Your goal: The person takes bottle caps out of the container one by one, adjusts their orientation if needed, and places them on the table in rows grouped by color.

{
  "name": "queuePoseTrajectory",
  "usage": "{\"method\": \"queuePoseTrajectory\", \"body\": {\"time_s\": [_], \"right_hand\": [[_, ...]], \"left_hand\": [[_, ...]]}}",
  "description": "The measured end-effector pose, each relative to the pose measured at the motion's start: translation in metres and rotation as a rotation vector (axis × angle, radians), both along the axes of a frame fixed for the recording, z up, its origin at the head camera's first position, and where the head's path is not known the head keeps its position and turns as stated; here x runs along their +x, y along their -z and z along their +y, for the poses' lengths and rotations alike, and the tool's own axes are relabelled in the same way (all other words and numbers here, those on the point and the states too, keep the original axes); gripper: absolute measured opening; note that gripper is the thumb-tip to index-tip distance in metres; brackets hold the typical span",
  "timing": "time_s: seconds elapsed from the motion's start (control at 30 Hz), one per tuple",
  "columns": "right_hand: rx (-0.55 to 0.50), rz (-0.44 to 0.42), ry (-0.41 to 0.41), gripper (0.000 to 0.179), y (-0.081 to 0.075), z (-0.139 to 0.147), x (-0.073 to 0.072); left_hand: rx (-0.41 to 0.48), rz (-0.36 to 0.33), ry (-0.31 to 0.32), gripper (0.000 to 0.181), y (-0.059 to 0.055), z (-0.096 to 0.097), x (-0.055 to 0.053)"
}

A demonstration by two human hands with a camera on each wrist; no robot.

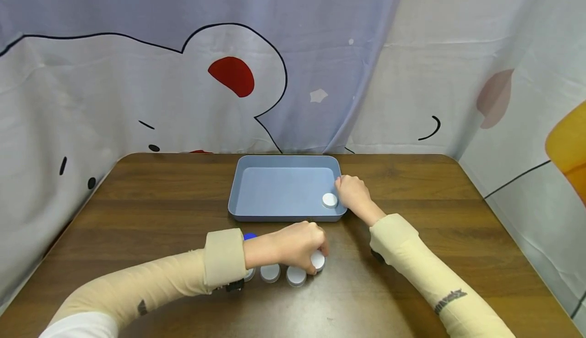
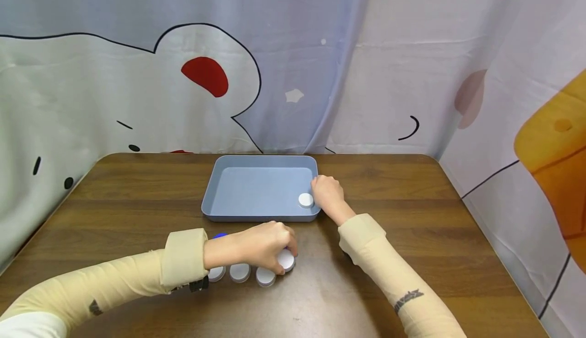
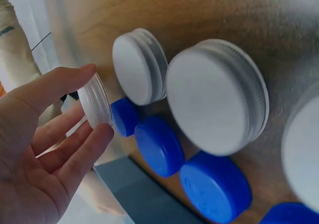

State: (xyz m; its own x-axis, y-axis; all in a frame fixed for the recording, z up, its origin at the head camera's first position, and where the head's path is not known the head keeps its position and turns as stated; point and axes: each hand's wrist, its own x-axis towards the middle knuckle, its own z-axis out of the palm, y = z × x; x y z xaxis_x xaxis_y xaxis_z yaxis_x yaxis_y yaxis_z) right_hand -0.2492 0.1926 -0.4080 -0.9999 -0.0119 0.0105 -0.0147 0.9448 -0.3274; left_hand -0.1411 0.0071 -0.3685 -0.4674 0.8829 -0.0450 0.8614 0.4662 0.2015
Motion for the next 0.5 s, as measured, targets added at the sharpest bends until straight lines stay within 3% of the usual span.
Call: {"method": "queuePoseTrajectory", "body": {"time_s": [0.23, 0.5], "right_hand": [[-0.009, -0.005, 0.004, 0.040, 0.000, 0.000, 0.000], [-0.008, -0.019, 0.010, 0.040, 0.000, 0.000, -0.001]], "left_hand": [[-0.020, -0.035, -0.008, 0.030, 0.005, 0.002, 0.006], [-0.054, -0.014, 0.009, 0.031, 0.010, 0.007, 0.014]]}}
